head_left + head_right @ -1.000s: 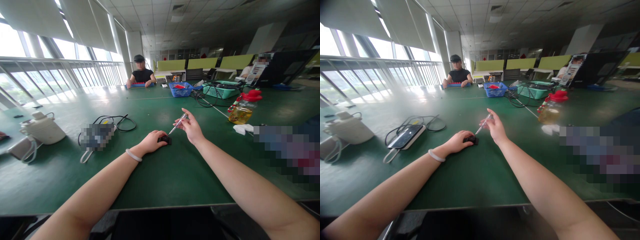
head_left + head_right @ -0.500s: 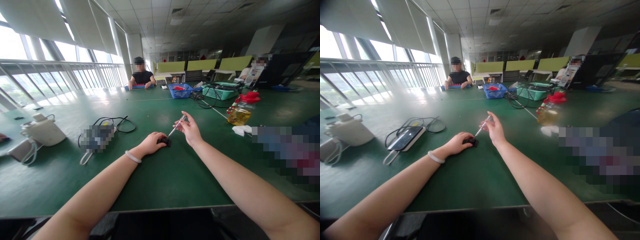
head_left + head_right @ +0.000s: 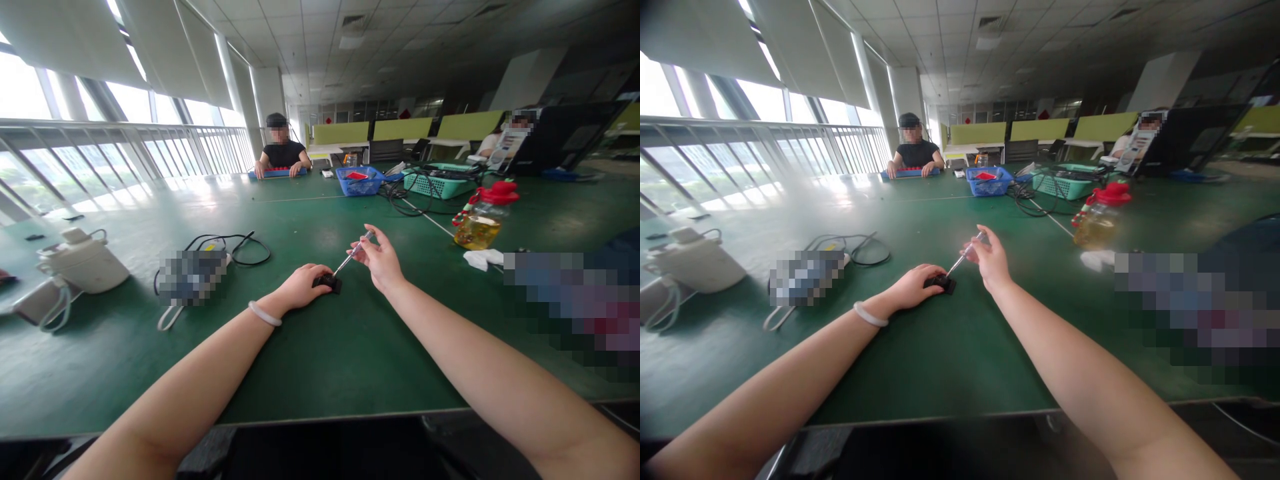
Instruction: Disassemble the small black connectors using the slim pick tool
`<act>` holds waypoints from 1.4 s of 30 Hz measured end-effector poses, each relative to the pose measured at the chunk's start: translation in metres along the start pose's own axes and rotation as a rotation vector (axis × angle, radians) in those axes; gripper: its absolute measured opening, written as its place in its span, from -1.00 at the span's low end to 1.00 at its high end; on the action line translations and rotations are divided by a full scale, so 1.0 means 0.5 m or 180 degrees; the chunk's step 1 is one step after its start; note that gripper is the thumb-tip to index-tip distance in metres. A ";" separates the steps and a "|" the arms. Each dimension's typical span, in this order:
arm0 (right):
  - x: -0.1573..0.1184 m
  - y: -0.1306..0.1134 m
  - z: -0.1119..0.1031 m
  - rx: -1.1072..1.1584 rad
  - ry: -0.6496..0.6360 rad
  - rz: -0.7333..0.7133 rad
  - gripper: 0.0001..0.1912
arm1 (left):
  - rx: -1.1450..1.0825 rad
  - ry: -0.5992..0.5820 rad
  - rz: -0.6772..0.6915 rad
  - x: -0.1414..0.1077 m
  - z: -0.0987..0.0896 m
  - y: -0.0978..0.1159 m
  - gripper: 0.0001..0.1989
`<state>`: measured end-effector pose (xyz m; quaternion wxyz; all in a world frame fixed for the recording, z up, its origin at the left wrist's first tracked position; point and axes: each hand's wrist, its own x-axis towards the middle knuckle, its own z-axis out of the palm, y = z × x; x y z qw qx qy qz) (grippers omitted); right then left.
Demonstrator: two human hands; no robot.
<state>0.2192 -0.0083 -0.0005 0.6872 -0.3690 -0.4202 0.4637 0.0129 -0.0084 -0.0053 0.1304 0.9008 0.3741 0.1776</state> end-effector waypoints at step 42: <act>-0.018 0.001 0.006 -0.0919 -0.0643 -0.0907 -0.50 | 0.0019 -0.0010 -0.0017 0.002 0.003 -0.005 -0.66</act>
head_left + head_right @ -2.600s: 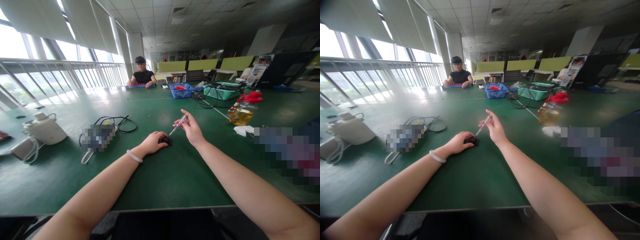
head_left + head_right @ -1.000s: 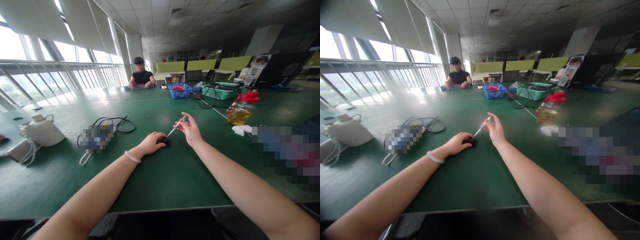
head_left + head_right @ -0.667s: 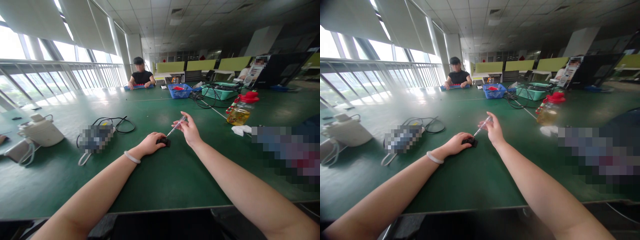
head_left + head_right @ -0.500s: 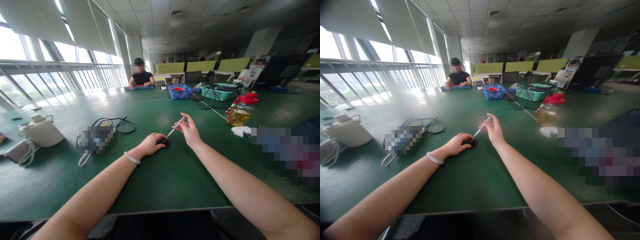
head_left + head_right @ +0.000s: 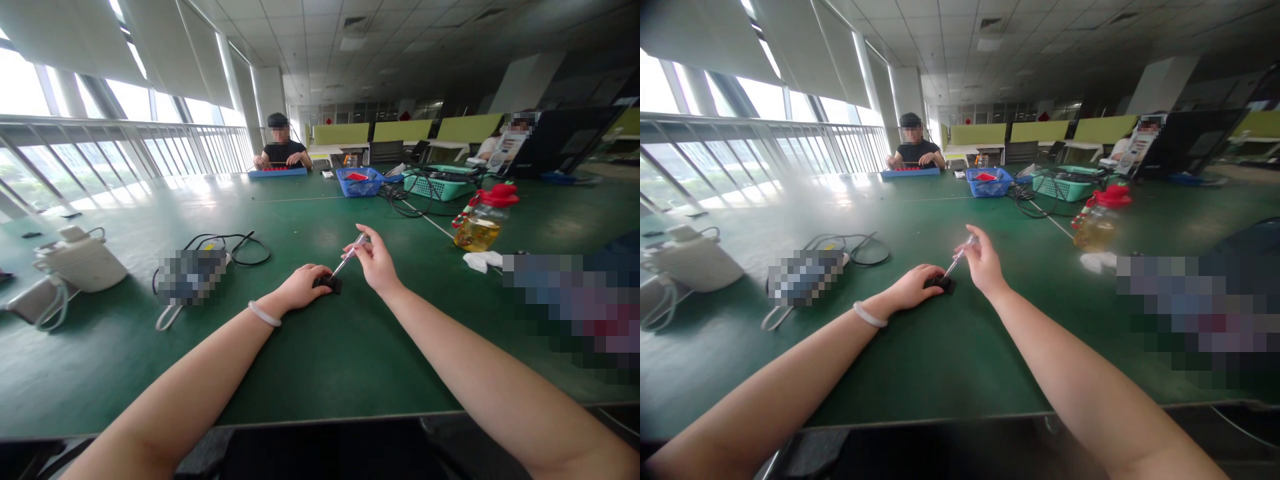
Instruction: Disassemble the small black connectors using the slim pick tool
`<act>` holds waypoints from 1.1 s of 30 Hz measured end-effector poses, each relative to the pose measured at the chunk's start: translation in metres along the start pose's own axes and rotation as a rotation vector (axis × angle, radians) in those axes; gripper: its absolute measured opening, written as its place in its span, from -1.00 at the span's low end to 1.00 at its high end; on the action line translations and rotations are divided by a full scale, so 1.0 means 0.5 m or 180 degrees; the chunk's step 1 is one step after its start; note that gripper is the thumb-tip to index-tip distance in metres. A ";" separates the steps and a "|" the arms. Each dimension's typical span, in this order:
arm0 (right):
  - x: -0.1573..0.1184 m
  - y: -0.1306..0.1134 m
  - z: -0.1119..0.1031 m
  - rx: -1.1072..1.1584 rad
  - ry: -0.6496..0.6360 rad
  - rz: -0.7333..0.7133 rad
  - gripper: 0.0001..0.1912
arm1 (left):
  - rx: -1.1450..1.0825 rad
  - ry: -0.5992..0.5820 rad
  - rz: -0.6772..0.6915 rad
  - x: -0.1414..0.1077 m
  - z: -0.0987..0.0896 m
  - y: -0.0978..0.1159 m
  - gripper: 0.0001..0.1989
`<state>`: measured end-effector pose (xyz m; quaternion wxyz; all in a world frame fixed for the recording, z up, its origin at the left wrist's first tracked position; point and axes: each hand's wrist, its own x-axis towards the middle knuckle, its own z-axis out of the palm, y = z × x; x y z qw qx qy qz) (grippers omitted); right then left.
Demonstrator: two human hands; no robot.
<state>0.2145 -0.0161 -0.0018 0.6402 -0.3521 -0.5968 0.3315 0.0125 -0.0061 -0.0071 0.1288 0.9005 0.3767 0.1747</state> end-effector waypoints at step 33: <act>-0.003 -0.012 -0.001 0.0234 0.0141 -0.0136 -0.46 | -0.0038 -0.0013 -0.0037 -0.002 -0.006 0.006 -0.65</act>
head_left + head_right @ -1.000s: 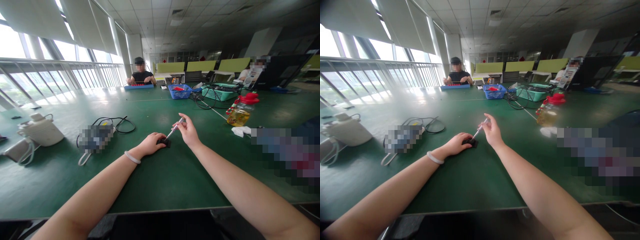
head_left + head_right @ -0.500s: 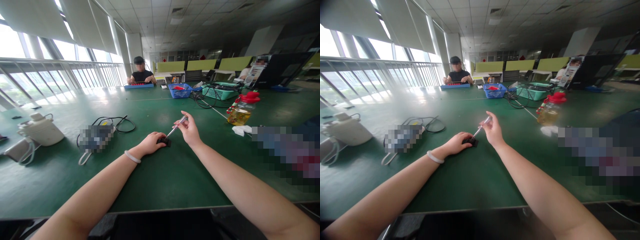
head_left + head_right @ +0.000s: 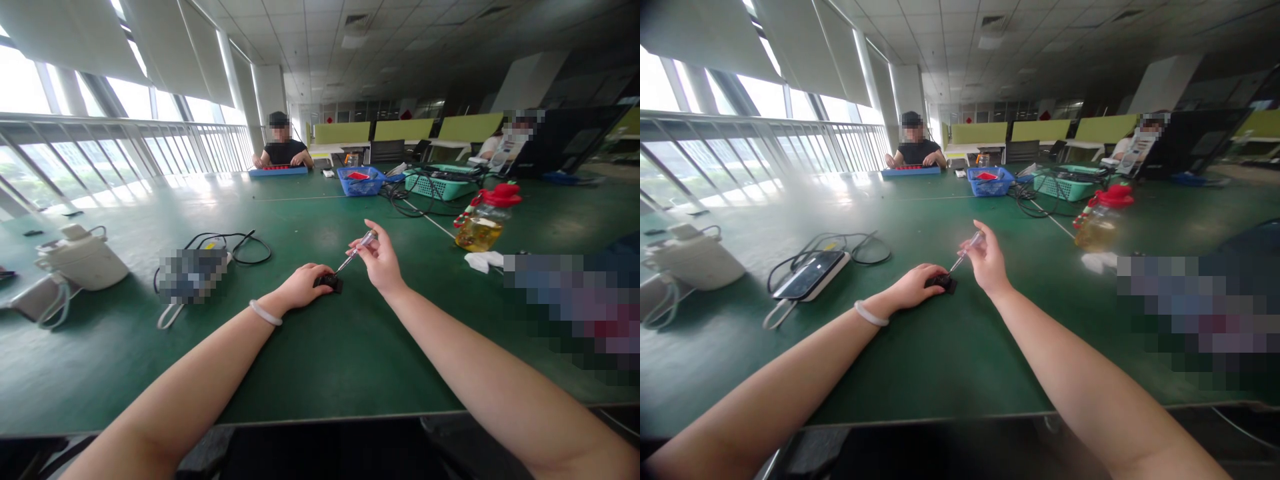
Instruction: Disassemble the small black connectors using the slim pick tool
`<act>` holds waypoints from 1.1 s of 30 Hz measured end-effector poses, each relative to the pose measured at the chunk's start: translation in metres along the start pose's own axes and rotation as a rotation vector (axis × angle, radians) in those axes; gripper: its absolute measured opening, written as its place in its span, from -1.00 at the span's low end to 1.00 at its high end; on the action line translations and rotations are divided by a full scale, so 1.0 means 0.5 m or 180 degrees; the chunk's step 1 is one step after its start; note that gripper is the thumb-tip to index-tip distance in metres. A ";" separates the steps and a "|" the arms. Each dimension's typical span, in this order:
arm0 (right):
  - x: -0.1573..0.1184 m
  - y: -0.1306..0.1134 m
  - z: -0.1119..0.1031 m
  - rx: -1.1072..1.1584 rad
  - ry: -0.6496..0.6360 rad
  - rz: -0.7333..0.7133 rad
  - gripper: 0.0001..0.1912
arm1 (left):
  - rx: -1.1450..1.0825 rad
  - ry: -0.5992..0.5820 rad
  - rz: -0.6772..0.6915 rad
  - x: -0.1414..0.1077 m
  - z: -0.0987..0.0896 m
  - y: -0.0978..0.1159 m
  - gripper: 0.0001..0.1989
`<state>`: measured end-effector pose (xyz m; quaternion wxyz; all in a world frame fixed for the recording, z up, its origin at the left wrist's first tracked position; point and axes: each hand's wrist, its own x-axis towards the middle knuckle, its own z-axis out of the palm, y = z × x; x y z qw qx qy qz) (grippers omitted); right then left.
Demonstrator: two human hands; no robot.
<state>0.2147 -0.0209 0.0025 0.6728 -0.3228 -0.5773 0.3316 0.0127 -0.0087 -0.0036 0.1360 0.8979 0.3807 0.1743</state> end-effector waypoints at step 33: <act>0.011 0.008 -0.004 -0.0420 -0.0100 0.0188 -0.40 | -0.0008 -0.0008 0.0025 0.000 0.001 0.001 -0.65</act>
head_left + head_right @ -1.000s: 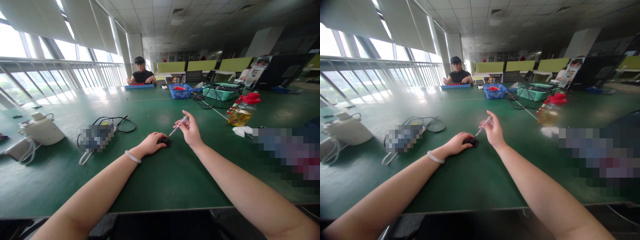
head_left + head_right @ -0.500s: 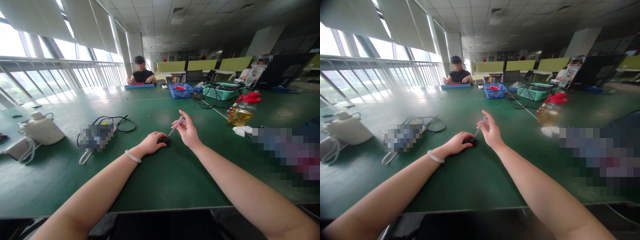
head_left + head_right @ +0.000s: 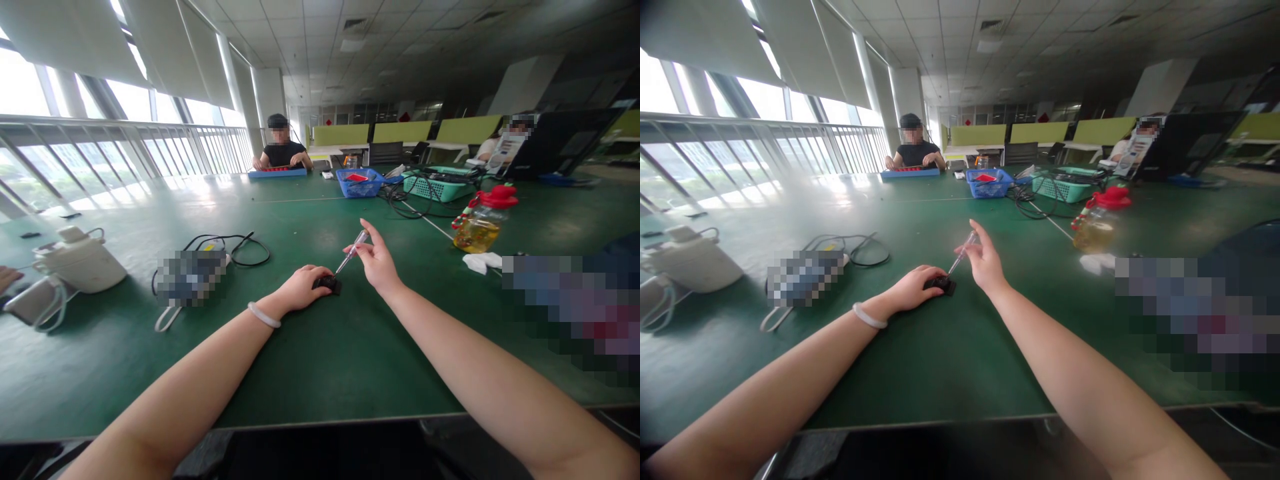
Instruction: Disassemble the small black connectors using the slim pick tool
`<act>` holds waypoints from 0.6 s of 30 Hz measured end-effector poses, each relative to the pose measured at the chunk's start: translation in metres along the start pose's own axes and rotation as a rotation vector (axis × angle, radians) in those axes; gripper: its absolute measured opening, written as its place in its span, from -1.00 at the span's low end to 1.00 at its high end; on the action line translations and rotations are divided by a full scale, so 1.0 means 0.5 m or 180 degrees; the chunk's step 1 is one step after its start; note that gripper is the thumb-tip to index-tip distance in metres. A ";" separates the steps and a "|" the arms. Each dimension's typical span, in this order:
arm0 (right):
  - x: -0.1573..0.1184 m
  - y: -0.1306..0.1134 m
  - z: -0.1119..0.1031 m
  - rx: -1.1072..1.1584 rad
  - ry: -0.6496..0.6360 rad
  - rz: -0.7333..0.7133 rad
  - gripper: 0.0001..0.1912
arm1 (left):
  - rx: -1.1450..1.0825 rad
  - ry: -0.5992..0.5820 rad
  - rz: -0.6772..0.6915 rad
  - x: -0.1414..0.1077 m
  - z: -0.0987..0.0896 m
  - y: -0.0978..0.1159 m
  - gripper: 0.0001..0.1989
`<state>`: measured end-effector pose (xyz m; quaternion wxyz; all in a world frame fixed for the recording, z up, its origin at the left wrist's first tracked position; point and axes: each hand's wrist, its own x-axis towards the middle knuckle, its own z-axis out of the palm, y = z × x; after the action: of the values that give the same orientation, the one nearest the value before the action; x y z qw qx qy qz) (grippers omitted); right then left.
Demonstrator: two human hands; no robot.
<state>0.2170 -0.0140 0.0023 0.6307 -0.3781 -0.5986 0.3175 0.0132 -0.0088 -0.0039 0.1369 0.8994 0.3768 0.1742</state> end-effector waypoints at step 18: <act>0.006 0.011 -0.002 0.0287 0.0248 0.0329 -0.39 | -0.0106 0.0009 -0.0028 -0.001 0.003 -0.001 -0.66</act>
<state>0.2182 -0.0087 -0.0009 0.6527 -0.3917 -0.5385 0.3613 0.0131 -0.0091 -0.0053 0.1521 0.8951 0.3779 0.1811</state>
